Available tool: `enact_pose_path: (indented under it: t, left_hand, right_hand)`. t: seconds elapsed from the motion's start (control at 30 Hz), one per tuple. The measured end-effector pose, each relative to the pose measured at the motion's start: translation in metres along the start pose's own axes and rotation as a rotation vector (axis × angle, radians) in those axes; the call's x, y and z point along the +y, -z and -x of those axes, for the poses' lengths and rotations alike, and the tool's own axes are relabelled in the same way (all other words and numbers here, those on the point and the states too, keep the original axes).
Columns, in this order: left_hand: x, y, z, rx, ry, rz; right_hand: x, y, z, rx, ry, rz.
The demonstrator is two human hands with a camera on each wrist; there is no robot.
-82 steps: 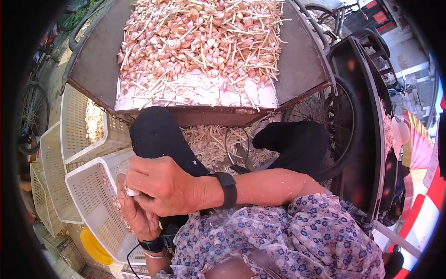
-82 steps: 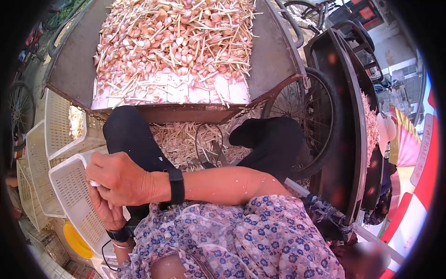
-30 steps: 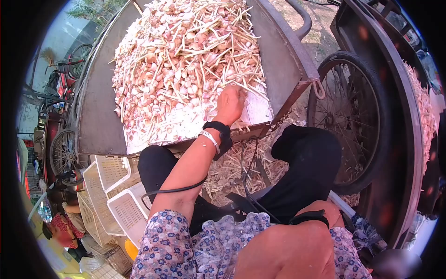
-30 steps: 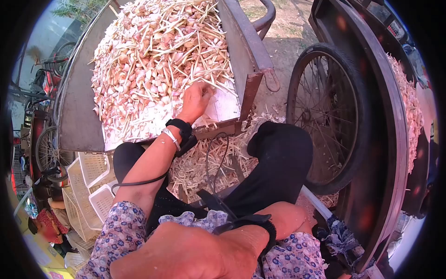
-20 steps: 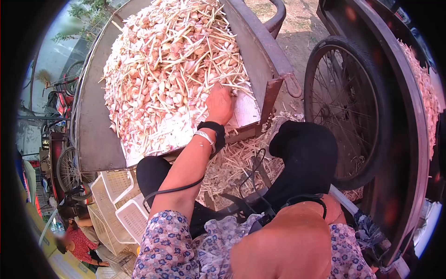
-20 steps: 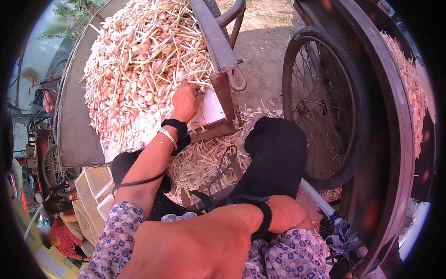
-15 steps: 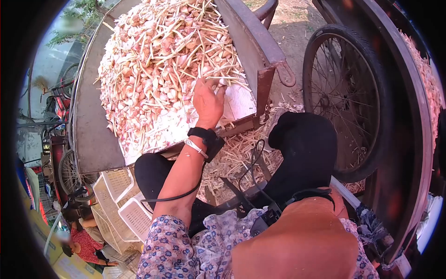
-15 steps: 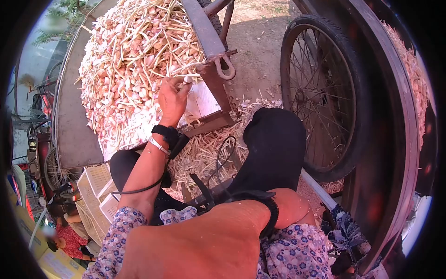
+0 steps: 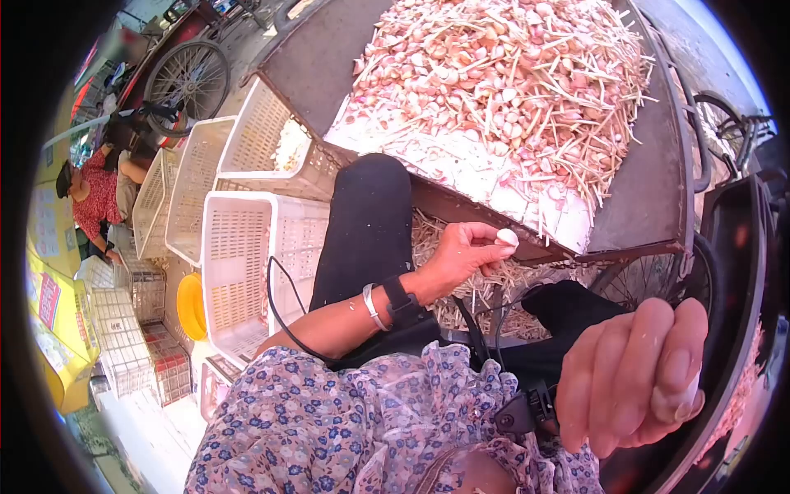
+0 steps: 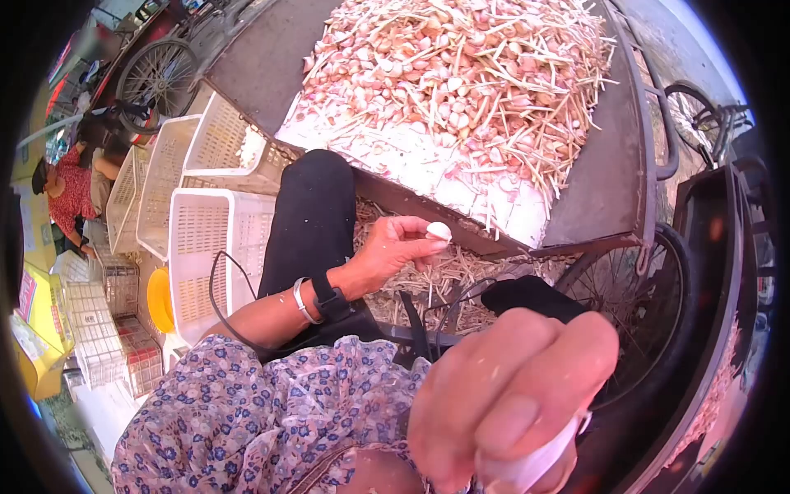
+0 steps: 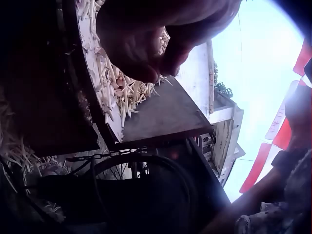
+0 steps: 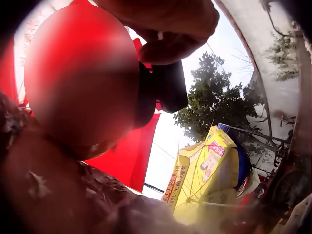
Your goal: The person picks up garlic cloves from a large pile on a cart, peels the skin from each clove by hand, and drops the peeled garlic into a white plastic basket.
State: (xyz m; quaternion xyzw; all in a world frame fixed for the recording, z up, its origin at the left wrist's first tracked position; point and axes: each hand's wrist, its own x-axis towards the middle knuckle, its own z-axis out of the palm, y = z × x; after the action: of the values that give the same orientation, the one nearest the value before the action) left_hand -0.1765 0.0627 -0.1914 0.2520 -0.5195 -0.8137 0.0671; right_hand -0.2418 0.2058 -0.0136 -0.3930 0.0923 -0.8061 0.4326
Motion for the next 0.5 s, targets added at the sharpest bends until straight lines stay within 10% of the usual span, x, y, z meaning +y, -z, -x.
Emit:
enact_pose_path:
  t: [0.2,0.3,0.4,0.5]
  left_hand:
    - [-0.027,0.035,-0.013,0.097,-0.055,0.153]
    - [-0.015,0.053,-0.005,0.246,-0.138,0.149]
    - [0.039,0.068,0.029,0.297,-0.628,0.33]
    - [0.057,0.084,0.033,0.449,-0.748,0.156]
  right_hand:
    - [0.134,-0.023,-0.062,0.407,0.429,1.062]
    - [0.188,0.0,-0.06,0.051,0.074,1.332]
    - [0.159,0.06,-0.033,0.291,-0.037,1.608]
    - [0.123,0.123,0.003,0.481,-0.133,1.907]
